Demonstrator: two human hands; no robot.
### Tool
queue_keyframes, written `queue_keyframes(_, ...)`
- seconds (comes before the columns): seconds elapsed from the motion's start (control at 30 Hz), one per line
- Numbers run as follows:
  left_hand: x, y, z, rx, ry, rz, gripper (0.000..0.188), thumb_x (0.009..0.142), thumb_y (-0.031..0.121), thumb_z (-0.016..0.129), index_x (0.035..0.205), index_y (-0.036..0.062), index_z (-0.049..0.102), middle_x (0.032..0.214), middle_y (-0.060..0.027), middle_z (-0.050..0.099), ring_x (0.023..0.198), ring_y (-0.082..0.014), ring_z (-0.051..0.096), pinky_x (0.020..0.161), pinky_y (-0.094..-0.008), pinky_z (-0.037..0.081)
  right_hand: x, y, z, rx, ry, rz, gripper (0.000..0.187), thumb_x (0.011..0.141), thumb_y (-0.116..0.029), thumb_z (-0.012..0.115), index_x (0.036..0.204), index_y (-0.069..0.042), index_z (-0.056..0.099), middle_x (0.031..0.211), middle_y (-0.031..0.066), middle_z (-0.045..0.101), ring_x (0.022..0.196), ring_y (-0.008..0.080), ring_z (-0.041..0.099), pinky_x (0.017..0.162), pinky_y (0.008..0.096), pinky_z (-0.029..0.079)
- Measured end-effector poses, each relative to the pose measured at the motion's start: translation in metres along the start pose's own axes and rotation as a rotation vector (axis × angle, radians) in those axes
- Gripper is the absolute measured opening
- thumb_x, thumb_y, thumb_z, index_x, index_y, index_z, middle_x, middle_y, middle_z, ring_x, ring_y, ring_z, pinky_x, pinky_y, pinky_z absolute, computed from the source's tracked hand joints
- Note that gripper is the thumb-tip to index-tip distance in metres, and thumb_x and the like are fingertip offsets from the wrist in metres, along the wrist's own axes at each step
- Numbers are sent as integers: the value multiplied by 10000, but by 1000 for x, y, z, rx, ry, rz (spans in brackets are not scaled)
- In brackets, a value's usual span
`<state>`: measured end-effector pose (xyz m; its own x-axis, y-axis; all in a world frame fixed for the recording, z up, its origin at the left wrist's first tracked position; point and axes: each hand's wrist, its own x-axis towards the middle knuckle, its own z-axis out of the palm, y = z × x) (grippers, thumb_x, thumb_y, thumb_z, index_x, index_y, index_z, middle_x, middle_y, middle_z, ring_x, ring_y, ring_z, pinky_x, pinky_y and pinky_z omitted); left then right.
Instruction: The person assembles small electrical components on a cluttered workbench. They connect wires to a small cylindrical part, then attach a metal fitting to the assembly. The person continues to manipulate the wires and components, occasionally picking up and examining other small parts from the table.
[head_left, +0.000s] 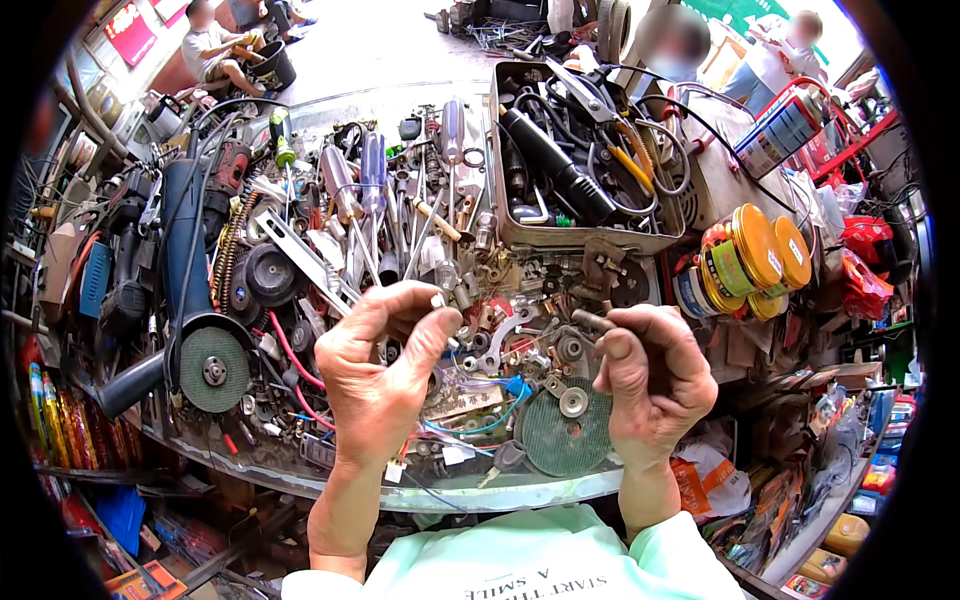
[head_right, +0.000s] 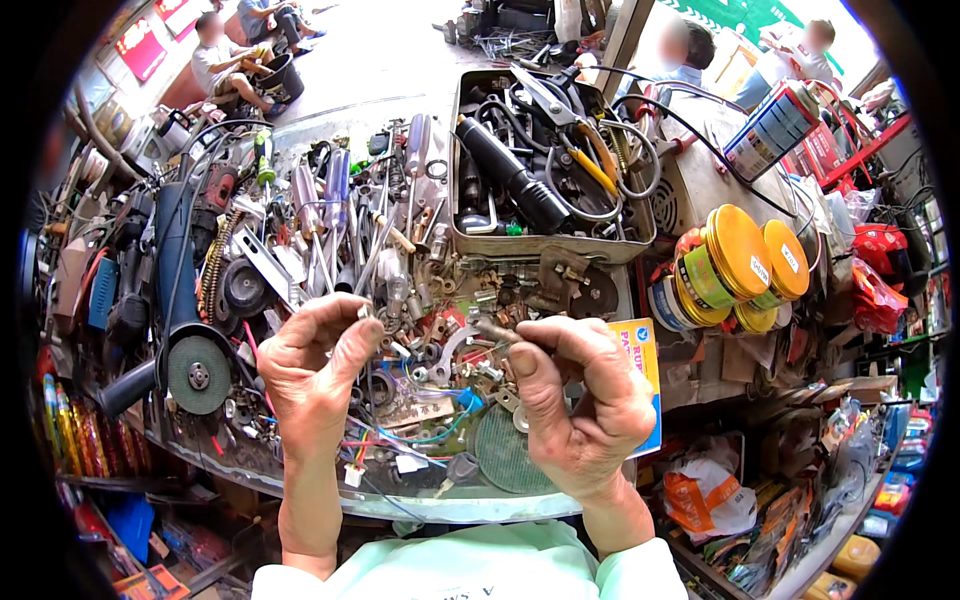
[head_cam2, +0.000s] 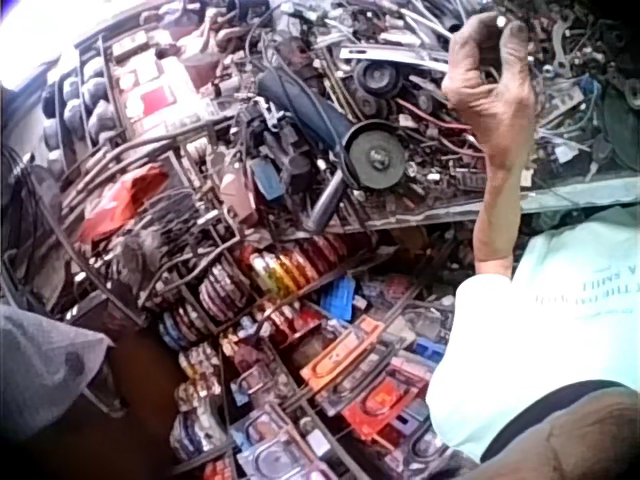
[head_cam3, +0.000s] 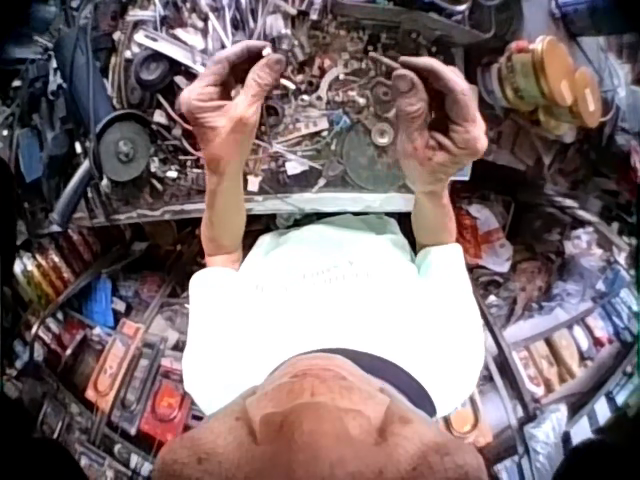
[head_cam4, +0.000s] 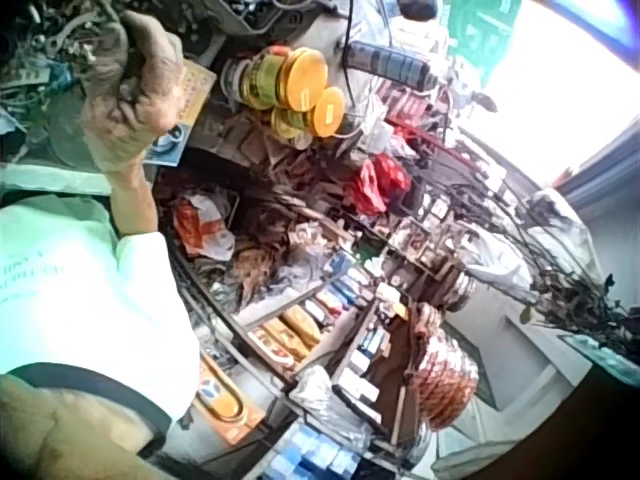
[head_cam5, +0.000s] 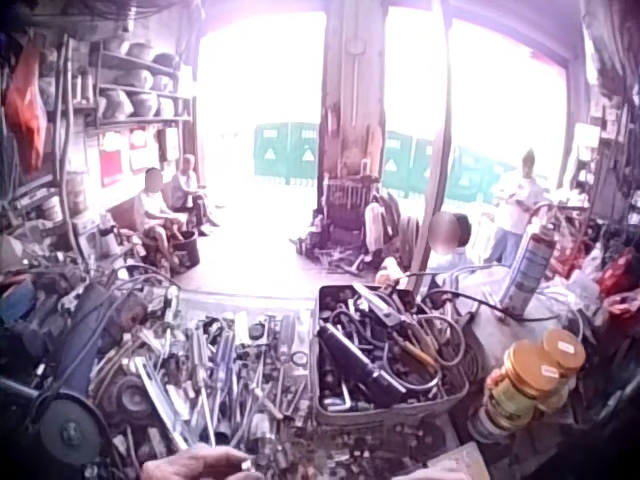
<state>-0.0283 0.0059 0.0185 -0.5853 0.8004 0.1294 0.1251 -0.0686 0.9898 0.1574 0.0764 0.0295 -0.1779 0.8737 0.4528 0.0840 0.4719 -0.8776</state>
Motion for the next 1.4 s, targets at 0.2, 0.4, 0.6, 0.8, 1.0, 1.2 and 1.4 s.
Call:
queue_keyframes(0.2, 3, -3, -2, -43, -47, 87, 192, 786, -9, 764, 965, -10, 695, 829, -28, 655, 714, -75, 579, 656, -225, 469, -2, 0, 4, -17, -21, -50, 169, 827, -9, 745, 982, 28, 688, 845, 95, 680, 634, 100, 595, 534, 207, 474)
queue_keyframes(0.4, -3, 6, -2, -390, -425, -84, 218, 785, 6, 786, 983, -40, 707, 889, -72, 684, 783, -95, 612, 686, -223, 480, 1, 3, 14, -41, -330, -296, 218, 785, -1, 758, 992, 5, 688, 822, 121, 680, 650, 223, 670, 552, 286, 531)
queue_keyframes(0.6, 5, 0, -8, -147, -576, 106, 202, 749, 26, 809, 922, -8, 711, 808, -64, 680, 710, -99, 611, 628, -239, 479, -1, 1, 8, -50, -431, -210, 152, 794, -47, 752, 926, 1, 692, 766, 107, 684, 622, 200, 653, 547, 281, 510)
queue_keyframes(0.8, 2, 8, -4, 84, -685, 214, 194, 698, 38, 797, 858, 4, 692, 756, -64, 659, 664, -151, 627, 582, -252, 493, -9, 11, -5, 41, -525, -71, 114, 812, -63, 753, 877, 3, 687, 726, 107, 671, 600, 217, 642, 533, 295, 509)
queue_keyframes(1.0, 3, 4, -6, -135, -651, -19, 164, 709, 19, 795, 845, 3, 706, 760, -43, 663, 648, -84, 591, 592, -231, 475, -7, 7, -8, 73, -460, -69, 138, 792, -28, 757, 912, 5, 697, 756, 108, 676, 609, 212, 636, 537, 292, 501)
queue_keyframes(1.2, 3, -2, 2, 64, -176, 43, 145, 757, -15, 756, 893, -9, 705, 772, -41, 666, 661, -75, 596, 612, -233, 486, -14, 7, -10, 48, -50, 224, 109, 841, -25, 740, 928, 21, 693, 770, 63, 666, 601, 87, 587, 526, 207, 450)
queue_keyframes(1.4, 7, -26, 10, 616, -45, 415, 195, 759, -9, 762, 939, -11, 688, 758, -82, 639, 656, -159, 606, 631, -272, 477, -11, 19, -6, -126, -51, -99, 143, 818, -20, 756, 935, 24, 687, 745, 77, 666, 556, 103, 585, 485, 214, 456)
